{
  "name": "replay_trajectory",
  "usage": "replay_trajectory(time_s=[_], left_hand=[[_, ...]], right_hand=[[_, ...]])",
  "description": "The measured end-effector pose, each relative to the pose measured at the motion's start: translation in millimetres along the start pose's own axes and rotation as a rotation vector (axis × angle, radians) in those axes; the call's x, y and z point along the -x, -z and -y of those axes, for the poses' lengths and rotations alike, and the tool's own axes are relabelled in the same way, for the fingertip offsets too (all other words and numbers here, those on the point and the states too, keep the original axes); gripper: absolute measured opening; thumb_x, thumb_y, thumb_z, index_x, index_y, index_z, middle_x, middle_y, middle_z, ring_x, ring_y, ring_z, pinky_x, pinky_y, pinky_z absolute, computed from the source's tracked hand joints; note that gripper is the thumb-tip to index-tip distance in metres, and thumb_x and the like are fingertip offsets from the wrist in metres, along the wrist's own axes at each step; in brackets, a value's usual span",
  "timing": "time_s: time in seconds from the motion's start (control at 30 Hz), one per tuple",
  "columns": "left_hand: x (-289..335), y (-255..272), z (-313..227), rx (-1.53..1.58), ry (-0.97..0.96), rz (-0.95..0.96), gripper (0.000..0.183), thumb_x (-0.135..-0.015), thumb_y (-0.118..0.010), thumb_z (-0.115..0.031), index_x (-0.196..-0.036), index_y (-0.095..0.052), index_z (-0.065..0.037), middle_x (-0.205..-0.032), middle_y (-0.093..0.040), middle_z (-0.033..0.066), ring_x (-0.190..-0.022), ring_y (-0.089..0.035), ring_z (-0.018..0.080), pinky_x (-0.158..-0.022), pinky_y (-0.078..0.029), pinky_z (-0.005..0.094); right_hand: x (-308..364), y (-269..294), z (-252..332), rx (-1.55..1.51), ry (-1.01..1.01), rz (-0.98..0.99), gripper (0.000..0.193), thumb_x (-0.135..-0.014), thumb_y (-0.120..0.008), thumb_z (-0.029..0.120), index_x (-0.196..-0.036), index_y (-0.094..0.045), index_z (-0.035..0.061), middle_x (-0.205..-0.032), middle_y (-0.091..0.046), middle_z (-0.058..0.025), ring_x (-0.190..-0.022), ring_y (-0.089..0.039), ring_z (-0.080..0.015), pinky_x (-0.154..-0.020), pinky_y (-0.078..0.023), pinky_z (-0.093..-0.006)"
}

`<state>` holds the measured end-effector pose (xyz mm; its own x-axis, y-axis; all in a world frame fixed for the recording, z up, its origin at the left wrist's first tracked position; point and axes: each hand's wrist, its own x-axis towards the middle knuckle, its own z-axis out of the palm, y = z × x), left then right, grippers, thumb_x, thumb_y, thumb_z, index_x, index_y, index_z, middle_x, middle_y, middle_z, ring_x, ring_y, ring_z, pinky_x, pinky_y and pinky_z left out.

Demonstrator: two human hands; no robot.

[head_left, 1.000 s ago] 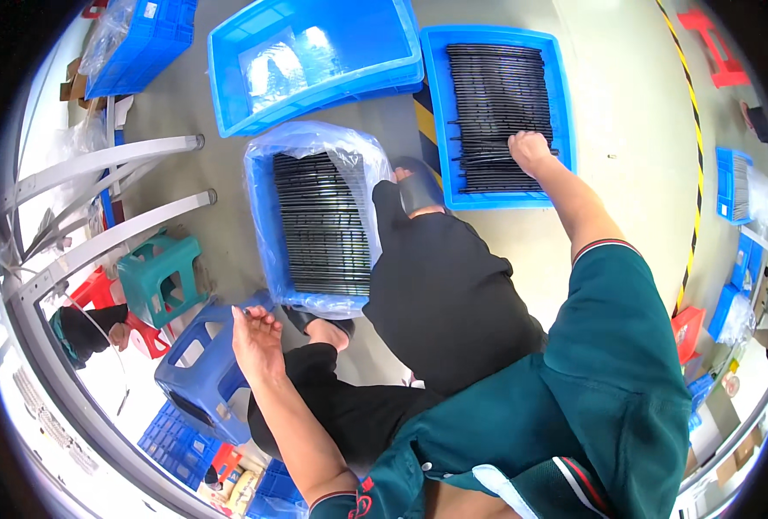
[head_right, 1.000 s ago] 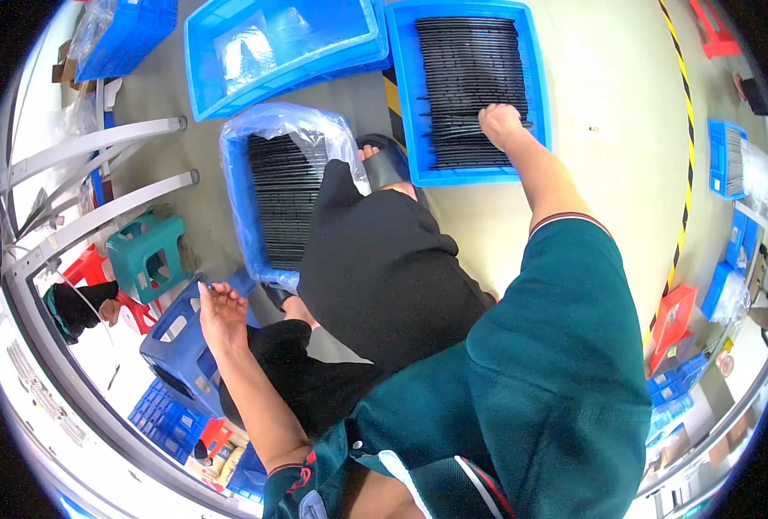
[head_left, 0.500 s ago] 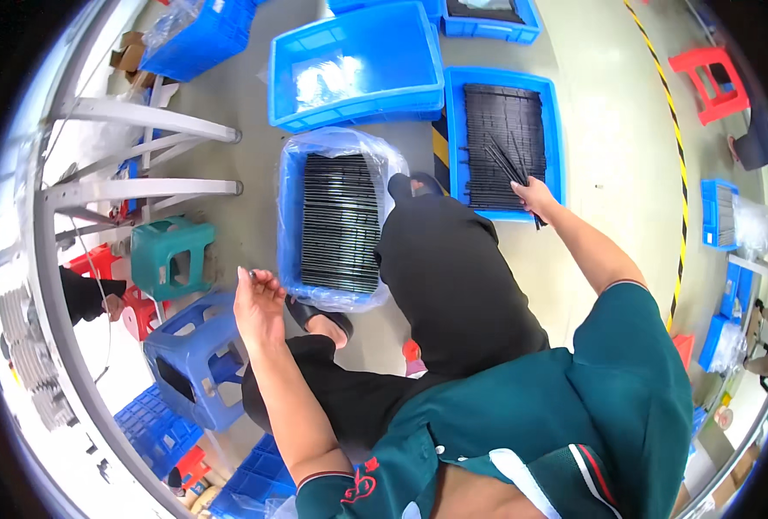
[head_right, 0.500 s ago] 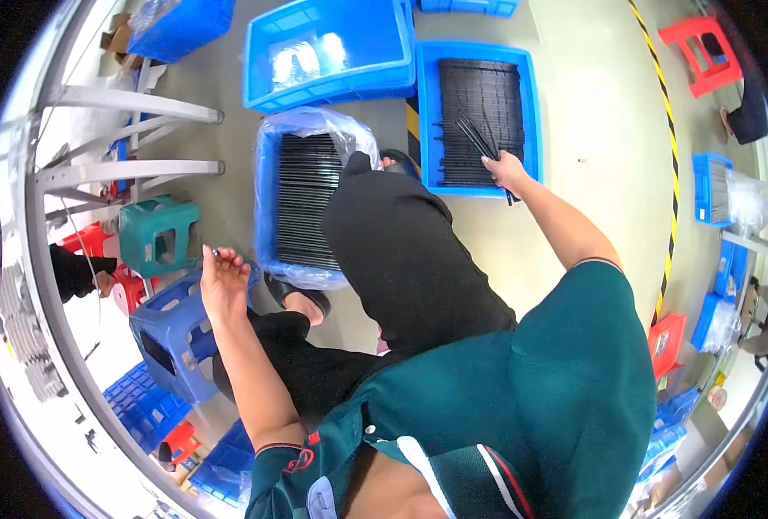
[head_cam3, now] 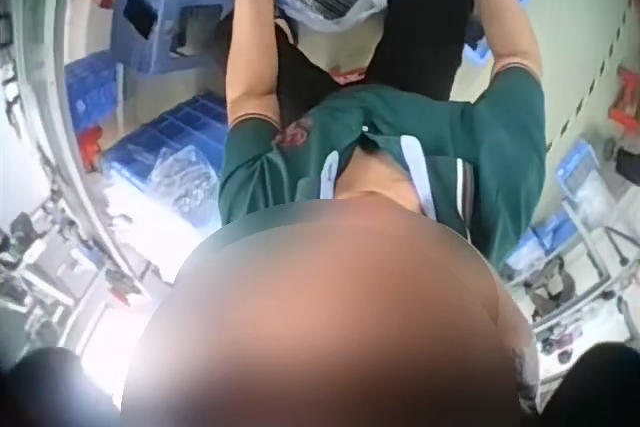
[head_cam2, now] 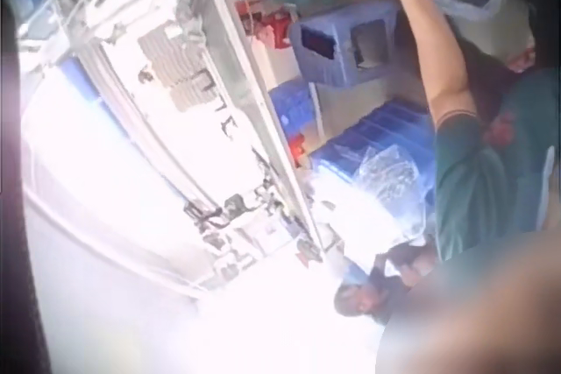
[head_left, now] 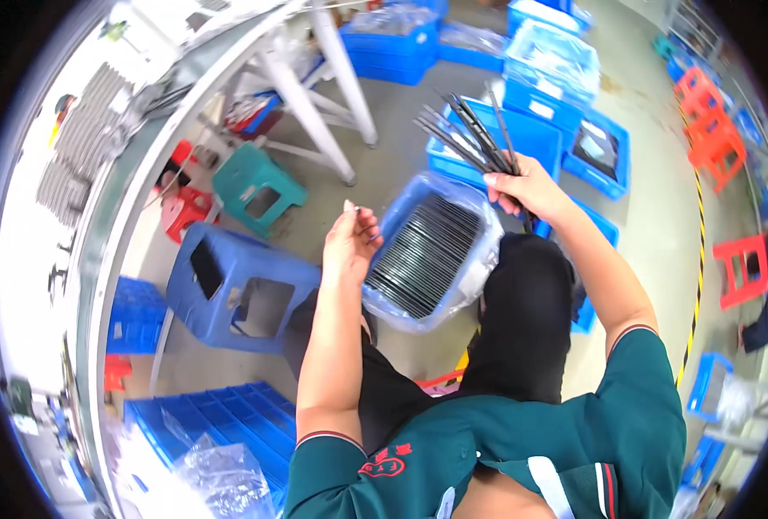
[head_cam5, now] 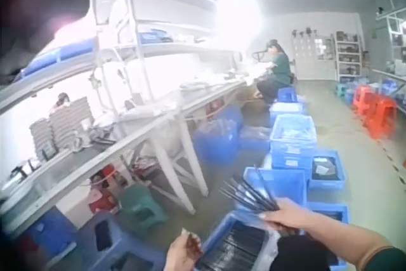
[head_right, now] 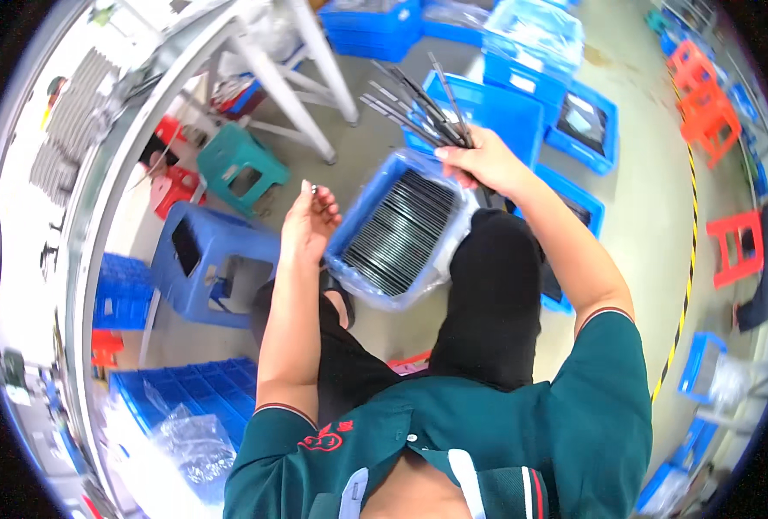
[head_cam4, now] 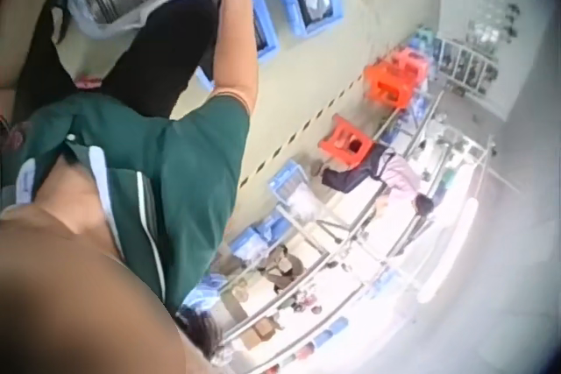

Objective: The recorder is sorting and organizing thin black rods within plastic containers on a factory floor.

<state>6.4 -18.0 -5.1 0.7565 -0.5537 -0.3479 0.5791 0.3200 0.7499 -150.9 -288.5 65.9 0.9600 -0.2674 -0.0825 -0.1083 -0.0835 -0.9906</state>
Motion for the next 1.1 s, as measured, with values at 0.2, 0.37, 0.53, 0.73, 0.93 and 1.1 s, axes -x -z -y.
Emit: replay_trajectory(time_s=[0.2, 0.37, 0.53, 0.73, 0.93, 1.1], left_hand=[[13.2, 11.9, -34.6, 0.296, -0.234, 0.065, 0.035, -0.092, -0.05, -0.041, -0.087, -0.056, -0.008, -0.074, -0.054, 0.0028, -0.068, -0.051, 0.016, -0.063, -0.046, 0.0311], [22.7, 21.7, -40.1, 0.377, -0.268, 0.043, 0.036, -0.092, -0.048, -0.043, -0.089, -0.056, -0.008, -0.077, -0.054, 0.0025, -0.072, -0.051, 0.0156, -0.066, -0.045, 0.0317], [22.6, 22.4, -37.3, 0.368, -0.253, 0.032, 0.036, -0.093, -0.047, -0.043, -0.091, -0.057, -0.009, -0.08, -0.055, 0.0018, -0.072, -0.051, 0.0141, -0.067, -0.045, 0.0313], [22.3, 14.3, -35.8, 0.289, -0.279, -0.046, 0.034, -0.093, -0.049, -0.04, -0.088, -0.058, -0.008, -0.077, -0.056, 0.0019, -0.069, -0.052, 0.0126, -0.064, -0.046, 0.0292], [20.5, -1.4, -20.6, 0.027, -0.415, -0.158, 0.028, -0.092, -0.054, -0.033, -0.084, -0.061, -0.007, -0.069, -0.056, -0.0002, -0.058, -0.051, 0.0082, -0.055, -0.045, 0.0238], [22.3, -12.8, -15.9, -0.001, -0.408, -0.13, 0.028, -0.092, -0.054, -0.033, -0.081, -0.06, -0.008, -0.066, -0.054, -0.002, -0.056, -0.044, 0.0057, -0.052, -0.038, 0.0207]], right_hand=[[-21.0, -106.8, 26.6, -0.105, -0.066, 0.311, 0.027, -0.086, -0.06, 0.021, -0.067, -0.049, 0.0047, -0.055, -0.048, -0.0029, -0.039, -0.044, -0.0088, -0.037, -0.035, -0.0231], [-16.7, -139.3, 1.6, -0.116, -0.193, 0.359, 0.019, -0.088, -0.057, 0.021, -0.08, -0.05, 0.0047, -0.063, -0.055, -0.0036, -0.044, -0.048, -0.0084, -0.039, -0.039, -0.0227], [-22.8, -145.3, -6.0, -0.073, -0.168, 0.33, 0.016, -0.088, -0.056, 0.018, -0.085, -0.05, 0.0028, -0.066, -0.059, -0.0053, -0.046, -0.05, -0.0076, -0.04, -0.04, -0.0222], [-20.6, -148.9, -3.0, -0.015, -0.158, 0.278, 0.015, -0.088, -0.057, 0.015, -0.086, -0.047, 0.0044, -0.066, -0.057, -0.0051, -0.045, -0.048, -0.0085, -0.041, -0.039, -0.0225], [-20.9, -153.5, -4.1, -0.165, -0.192, 0.216, 0.016, -0.086, -0.058, 0.014, -0.083, -0.047, 0.004, -0.062, -0.055, -0.0057, -0.043, -0.046, -0.0094, -0.038, -0.036, -0.0225], [-20.2, -158.4, 0.0, -0.34, -0.203, 0.205, 0.016, -0.085, -0.059, 0.013, -0.081, -0.047, 0.0029, -0.059, -0.052, -0.0056, -0.04, -0.044, -0.0103, -0.036, -0.034, -0.024]])
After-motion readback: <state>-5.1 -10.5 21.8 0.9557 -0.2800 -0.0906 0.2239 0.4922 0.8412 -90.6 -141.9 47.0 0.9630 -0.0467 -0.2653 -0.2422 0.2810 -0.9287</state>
